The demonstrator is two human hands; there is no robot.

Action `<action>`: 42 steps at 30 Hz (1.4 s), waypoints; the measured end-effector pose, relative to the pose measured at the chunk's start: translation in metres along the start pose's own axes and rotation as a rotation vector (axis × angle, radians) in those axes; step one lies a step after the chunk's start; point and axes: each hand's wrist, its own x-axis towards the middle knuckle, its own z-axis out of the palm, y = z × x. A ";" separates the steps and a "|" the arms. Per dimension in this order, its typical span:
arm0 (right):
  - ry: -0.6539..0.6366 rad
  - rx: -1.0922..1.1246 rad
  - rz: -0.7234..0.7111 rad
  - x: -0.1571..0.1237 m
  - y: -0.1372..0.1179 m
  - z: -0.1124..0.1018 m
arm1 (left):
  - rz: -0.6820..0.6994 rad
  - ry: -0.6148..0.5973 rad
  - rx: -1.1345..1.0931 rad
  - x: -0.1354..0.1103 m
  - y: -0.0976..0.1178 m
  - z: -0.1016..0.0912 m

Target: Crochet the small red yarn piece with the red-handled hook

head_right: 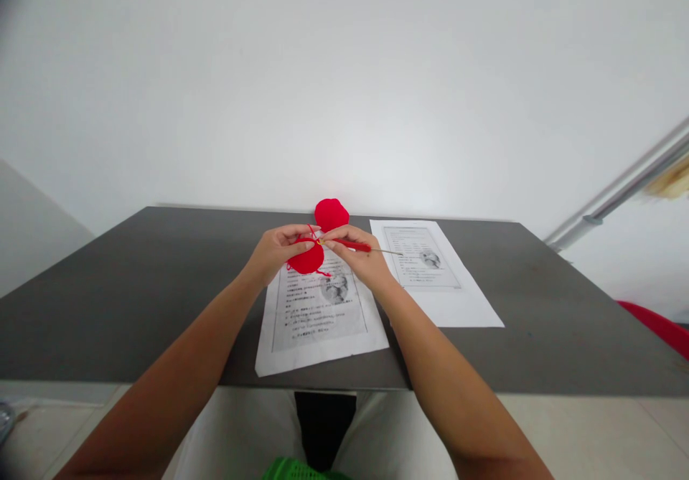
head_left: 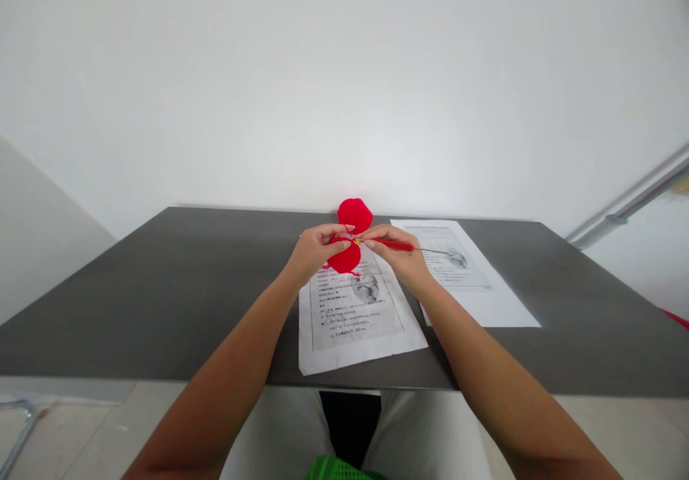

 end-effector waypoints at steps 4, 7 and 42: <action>0.002 0.045 0.053 0.001 0.000 -0.002 | 0.002 0.018 -0.017 0.000 0.001 0.001; -0.015 0.082 0.073 0.002 0.001 -0.005 | 0.002 0.007 -0.004 0.000 0.001 0.001; -0.216 -0.188 -0.021 0.001 -0.006 -0.014 | 0.239 -0.019 0.362 0.004 -0.012 -0.007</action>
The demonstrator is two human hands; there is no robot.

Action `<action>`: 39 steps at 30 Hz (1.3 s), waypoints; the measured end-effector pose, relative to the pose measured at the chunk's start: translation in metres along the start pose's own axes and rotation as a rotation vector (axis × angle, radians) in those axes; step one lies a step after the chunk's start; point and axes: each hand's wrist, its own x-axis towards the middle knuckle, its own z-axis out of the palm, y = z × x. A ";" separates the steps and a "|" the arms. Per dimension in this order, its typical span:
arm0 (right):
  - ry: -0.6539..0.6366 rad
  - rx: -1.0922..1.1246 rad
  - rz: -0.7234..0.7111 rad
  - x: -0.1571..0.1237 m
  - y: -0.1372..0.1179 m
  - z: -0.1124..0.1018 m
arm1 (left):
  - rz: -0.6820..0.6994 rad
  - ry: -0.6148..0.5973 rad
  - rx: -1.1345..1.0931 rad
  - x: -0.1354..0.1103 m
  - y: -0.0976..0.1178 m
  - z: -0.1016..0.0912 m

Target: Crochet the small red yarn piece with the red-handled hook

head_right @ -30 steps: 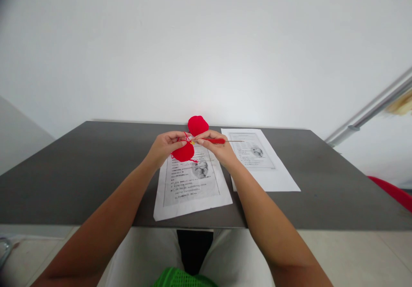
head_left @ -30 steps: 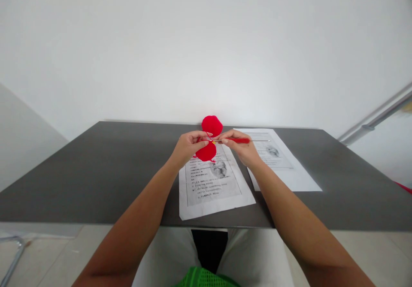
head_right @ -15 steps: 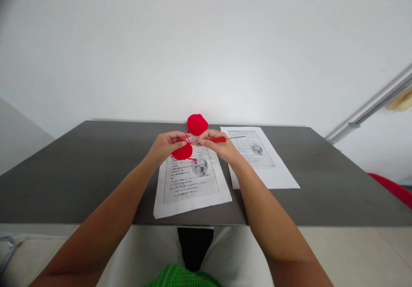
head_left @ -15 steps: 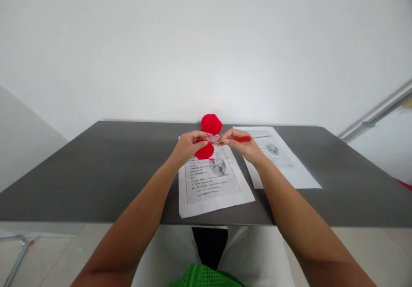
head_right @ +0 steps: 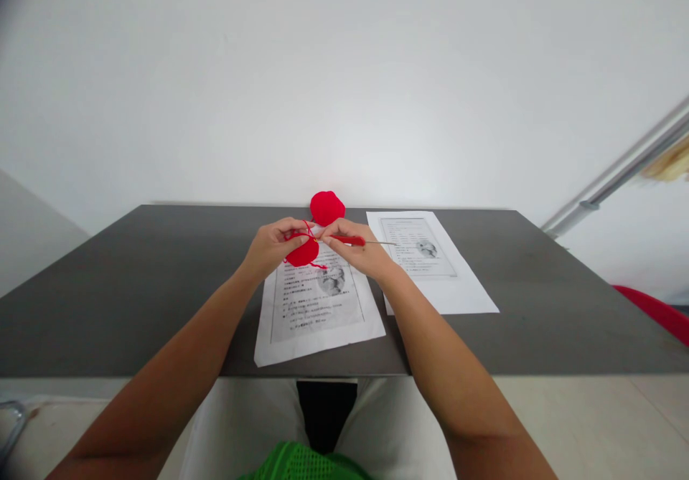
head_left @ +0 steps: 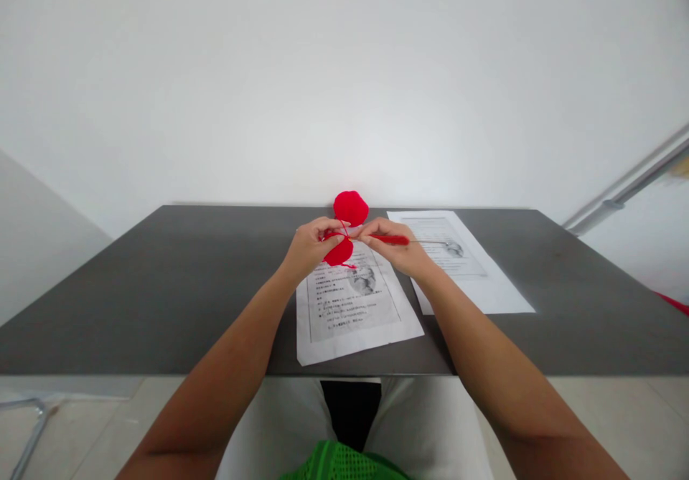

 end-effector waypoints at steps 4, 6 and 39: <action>0.003 -0.034 -0.054 0.000 0.000 0.002 | 0.009 0.018 -0.007 0.000 -0.002 0.001; -0.003 -0.065 -0.103 0.000 0.002 0.004 | 0.012 0.017 -0.024 0.001 -0.003 0.002; 0.073 -0.619 -0.680 0.002 0.022 0.021 | -0.484 0.072 -0.788 0.002 0.001 0.011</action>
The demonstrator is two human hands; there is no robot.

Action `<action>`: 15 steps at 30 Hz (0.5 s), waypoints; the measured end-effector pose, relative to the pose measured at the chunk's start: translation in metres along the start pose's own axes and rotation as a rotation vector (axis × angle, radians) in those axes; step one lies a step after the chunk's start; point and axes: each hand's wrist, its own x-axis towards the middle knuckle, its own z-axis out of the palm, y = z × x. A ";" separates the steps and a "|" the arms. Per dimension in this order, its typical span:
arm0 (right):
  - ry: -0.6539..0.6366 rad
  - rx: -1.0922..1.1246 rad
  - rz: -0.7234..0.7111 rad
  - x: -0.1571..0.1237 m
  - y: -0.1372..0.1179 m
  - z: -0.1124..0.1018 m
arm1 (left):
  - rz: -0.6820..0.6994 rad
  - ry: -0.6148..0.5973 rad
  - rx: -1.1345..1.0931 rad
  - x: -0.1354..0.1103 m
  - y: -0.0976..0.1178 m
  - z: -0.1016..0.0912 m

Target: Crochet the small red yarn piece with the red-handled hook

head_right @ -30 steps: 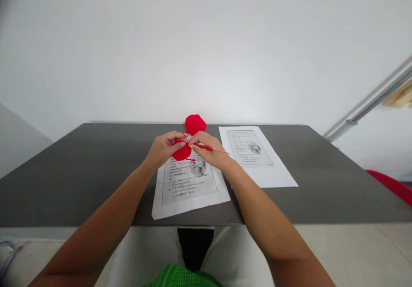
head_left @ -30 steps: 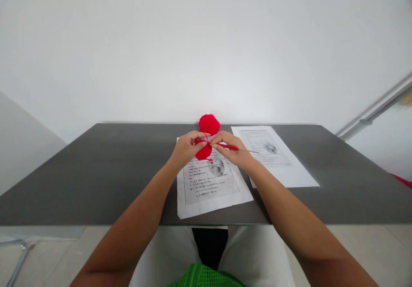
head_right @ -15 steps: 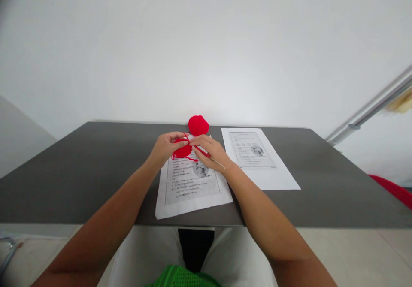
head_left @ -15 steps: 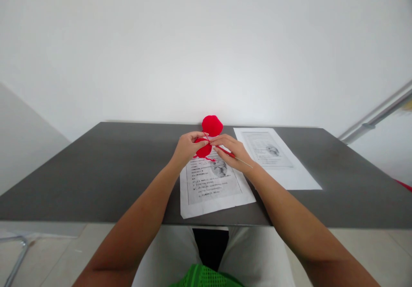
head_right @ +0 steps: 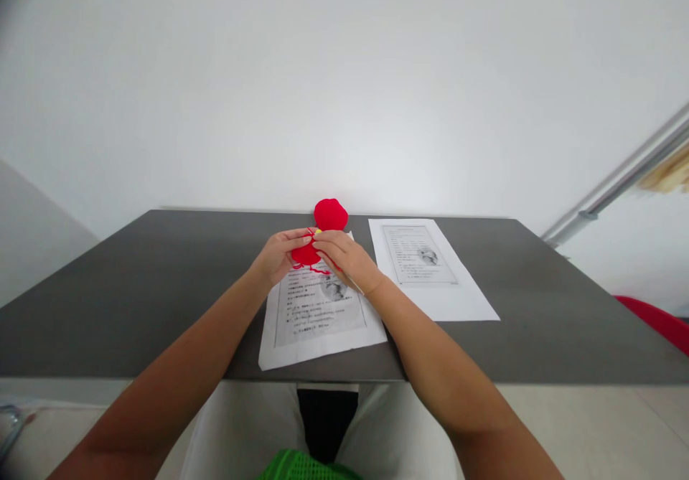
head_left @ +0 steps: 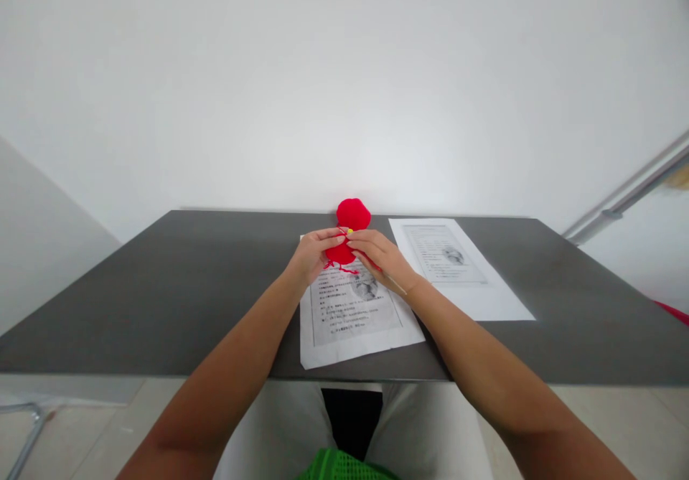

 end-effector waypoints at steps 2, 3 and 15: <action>0.025 -0.056 0.010 0.000 -0.001 0.005 | 0.055 0.040 -0.014 0.001 -0.005 0.002; 0.038 -0.077 0.017 0.001 -0.002 0.007 | 0.087 0.067 -0.011 0.001 -0.007 0.003; 0.014 0.127 0.305 -0.004 -0.006 0.017 | 0.465 0.245 0.849 0.011 -0.007 -0.012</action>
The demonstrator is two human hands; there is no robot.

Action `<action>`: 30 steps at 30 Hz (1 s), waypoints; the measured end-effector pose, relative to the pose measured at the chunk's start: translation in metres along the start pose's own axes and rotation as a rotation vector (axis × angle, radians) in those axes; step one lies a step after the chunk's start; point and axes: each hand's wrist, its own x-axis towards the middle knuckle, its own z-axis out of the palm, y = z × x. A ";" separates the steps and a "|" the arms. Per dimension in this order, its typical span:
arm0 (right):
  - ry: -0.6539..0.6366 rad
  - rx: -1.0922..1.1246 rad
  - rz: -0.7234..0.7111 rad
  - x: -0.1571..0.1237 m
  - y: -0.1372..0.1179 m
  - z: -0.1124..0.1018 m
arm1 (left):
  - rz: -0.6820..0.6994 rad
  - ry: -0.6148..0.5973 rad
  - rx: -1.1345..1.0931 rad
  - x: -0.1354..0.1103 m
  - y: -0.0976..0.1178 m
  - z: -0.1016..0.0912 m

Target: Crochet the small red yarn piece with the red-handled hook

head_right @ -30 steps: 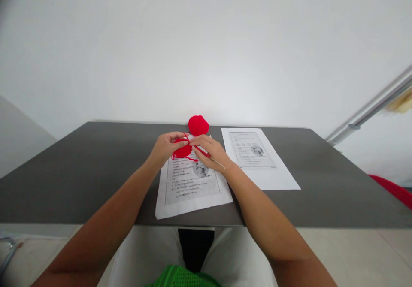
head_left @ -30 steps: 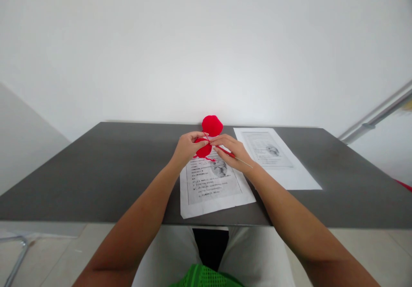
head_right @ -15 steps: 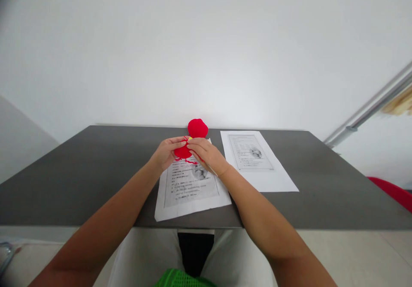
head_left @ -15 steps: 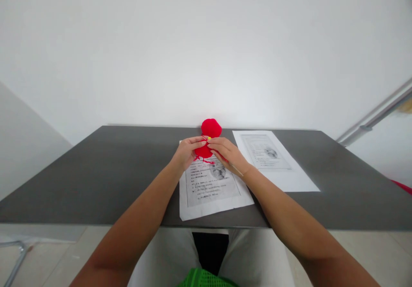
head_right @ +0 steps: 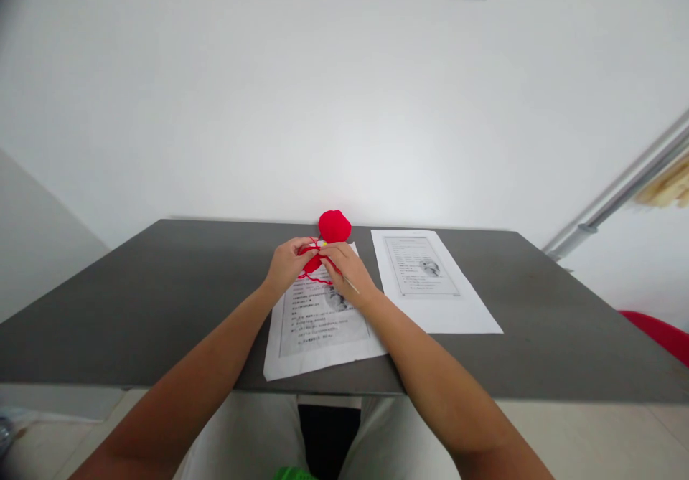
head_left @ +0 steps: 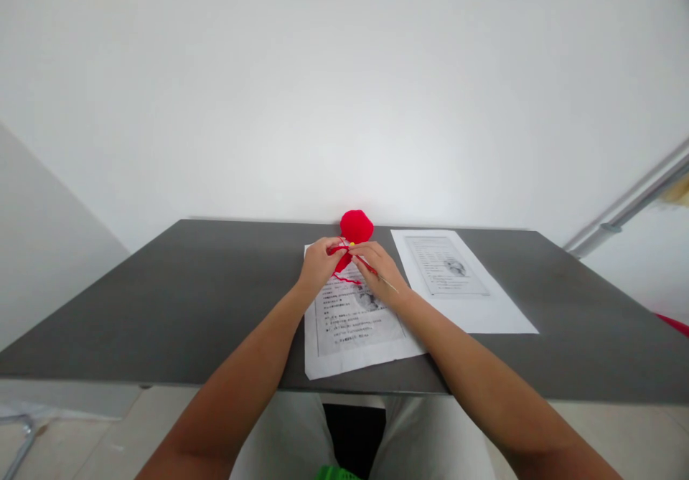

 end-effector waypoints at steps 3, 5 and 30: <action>-0.025 0.073 0.108 -0.002 0.002 -0.003 | 0.032 -0.022 0.124 0.001 0.002 -0.004; -0.033 0.120 0.167 -0.002 0.004 -0.004 | 0.029 -0.046 0.167 0.002 0.003 -0.005; -0.063 0.251 0.019 0.007 -0.003 -0.022 | -0.484 -0.452 -0.589 0.001 0.018 -0.022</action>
